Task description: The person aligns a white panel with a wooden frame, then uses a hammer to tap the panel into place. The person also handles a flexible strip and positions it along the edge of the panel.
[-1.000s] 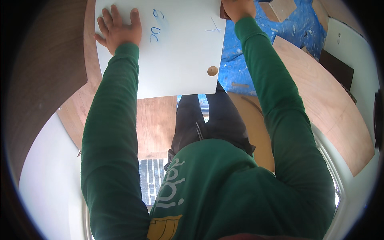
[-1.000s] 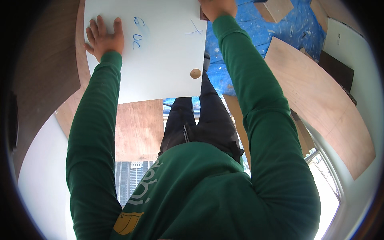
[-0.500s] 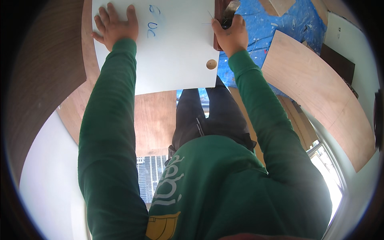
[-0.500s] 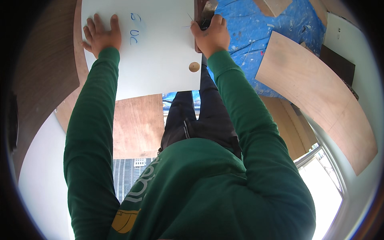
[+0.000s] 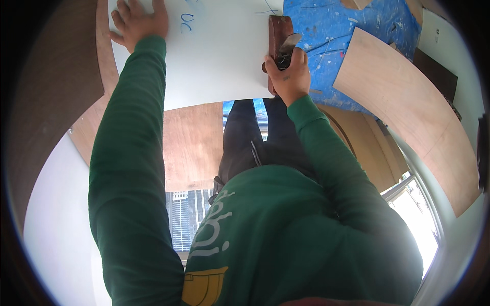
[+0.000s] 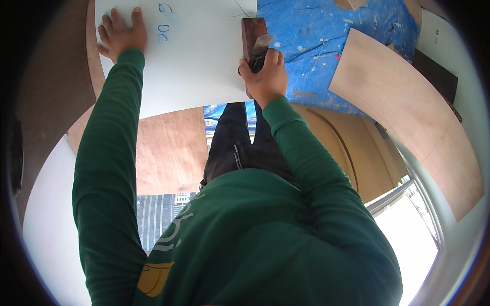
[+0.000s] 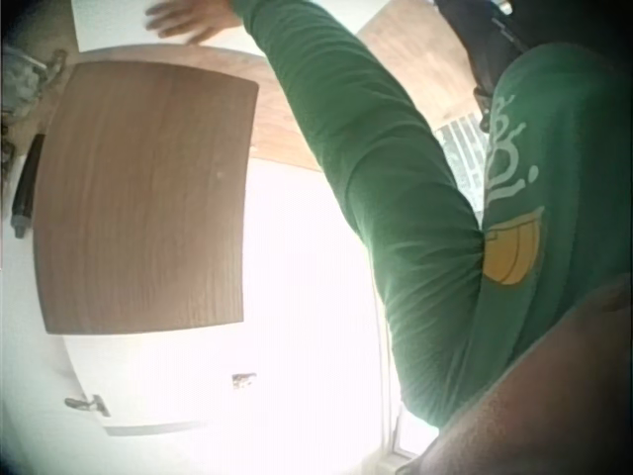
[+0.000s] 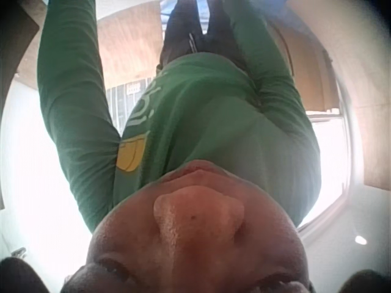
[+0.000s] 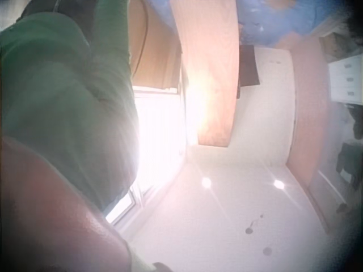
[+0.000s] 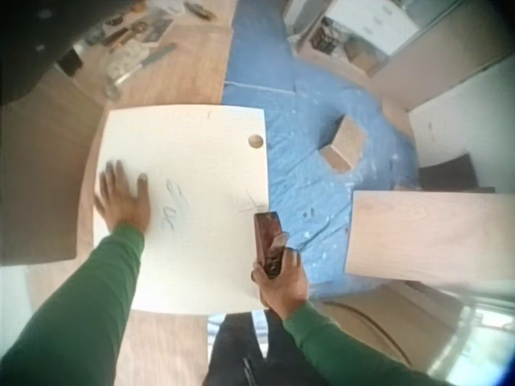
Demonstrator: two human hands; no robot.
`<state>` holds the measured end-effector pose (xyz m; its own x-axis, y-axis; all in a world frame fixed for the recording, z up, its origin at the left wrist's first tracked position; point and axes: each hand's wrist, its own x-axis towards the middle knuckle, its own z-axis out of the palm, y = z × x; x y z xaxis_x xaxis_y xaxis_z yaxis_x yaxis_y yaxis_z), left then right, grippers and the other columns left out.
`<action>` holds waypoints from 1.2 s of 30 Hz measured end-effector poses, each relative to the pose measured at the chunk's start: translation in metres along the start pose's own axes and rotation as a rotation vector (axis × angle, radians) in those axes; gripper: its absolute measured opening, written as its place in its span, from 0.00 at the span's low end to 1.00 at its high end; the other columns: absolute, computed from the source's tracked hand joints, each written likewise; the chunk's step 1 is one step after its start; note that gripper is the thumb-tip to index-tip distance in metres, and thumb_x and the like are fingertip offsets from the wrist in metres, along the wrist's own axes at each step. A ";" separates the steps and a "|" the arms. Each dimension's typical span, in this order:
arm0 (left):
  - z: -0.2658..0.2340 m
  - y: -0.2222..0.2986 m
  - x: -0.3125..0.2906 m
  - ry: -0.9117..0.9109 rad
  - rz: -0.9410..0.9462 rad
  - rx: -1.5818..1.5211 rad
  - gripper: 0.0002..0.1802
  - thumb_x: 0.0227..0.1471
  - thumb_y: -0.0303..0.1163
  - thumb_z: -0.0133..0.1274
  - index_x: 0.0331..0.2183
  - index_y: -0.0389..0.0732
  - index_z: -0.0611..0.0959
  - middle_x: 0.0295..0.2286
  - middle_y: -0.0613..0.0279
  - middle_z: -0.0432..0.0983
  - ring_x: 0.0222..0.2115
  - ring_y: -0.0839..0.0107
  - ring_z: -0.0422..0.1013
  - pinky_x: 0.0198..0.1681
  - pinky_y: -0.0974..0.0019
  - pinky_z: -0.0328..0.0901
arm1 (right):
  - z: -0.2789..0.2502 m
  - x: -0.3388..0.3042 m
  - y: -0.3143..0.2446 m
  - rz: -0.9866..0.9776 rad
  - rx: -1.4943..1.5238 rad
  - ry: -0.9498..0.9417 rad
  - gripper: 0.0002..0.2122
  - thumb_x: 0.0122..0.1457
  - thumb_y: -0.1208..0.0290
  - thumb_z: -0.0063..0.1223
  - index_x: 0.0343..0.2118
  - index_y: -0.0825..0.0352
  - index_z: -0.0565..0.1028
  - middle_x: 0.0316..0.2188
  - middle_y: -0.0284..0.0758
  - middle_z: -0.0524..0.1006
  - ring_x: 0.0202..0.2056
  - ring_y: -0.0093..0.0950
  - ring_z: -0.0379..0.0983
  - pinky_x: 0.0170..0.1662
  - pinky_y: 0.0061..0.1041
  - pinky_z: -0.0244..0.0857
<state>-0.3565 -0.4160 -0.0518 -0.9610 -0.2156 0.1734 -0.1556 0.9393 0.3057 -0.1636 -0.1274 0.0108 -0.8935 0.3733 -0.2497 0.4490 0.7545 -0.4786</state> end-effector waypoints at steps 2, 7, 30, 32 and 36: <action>0.000 0.000 0.002 0.006 -0.003 -0.008 0.48 0.57 0.71 0.38 0.69 0.53 0.62 0.70 0.58 0.50 0.72 0.58 0.43 0.71 0.34 0.31 | -0.002 -0.007 -0.002 0.019 0.014 0.007 0.28 0.50 0.54 0.69 0.42 0.72 0.69 0.42 0.48 0.73 0.41 0.49 0.75 0.42 0.46 0.73; 0.002 -0.004 0.000 -0.019 -0.017 0.009 0.48 0.57 0.71 0.38 0.69 0.54 0.62 0.70 0.59 0.50 0.72 0.58 0.43 0.71 0.35 0.30 | 0.002 -0.043 0.017 -0.024 0.008 -0.029 0.29 0.50 0.55 0.68 0.44 0.72 0.67 0.42 0.49 0.72 0.40 0.52 0.74 0.40 0.48 0.73; -0.005 0.005 0.001 -0.044 -0.033 0.015 0.46 0.58 0.68 0.39 0.70 0.52 0.61 0.71 0.58 0.49 0.72 0.58 0.41 0.71 0.37 0.29 | -0.051 -0.095 0.057 0.794 1.207 -0.251 0.18 0.56 0.68 0.58 0.46 0.70 0.68 0.36 0.40 0.76 0.36 0.31 0.75 0.42 0.34 0.72; -0.006 0.005 0.000 -0.049 -0.036 0.023 0.46 0.58 0.68 0.39 0.70 0.52 0.61 0.71 0.59 0.49 0.72 0.59 0.41 0.71 0.37 0.29 | -0.044 -0.087 0.066 0.848 1.297 -0.295 0.17 0.58 0.67 0.57 0.47 0.68 0.68 0.33 0.37 0.75 0.33 0.30 0.75 0.39 0.35 0.72; -0.007 0.008 0.001 -0.045 -0.038 0.013 0.47 0.58 0.68 0.39 0.70 0.52 0.61 0.71 0.59 0.49 0.72 0.59 0.42 0.71 0.37 0.29 | -0.027 -0.075 0.076 0.900 1.159 -0.409 0.23 0.60 0.54 0.63 0.46 0.65 0.67 0.32 0.34 0.74 0.30 0.27 0.74 0.36 0.32 0.72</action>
<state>-0.3575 -0.4108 -0.0428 -0.9635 -0.2391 0.1200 -0.1946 0.9342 0.2991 -0.0630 -0.0829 0.0160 -0.3503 0.1460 -0.9252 0.7592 -0.5343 -0.3718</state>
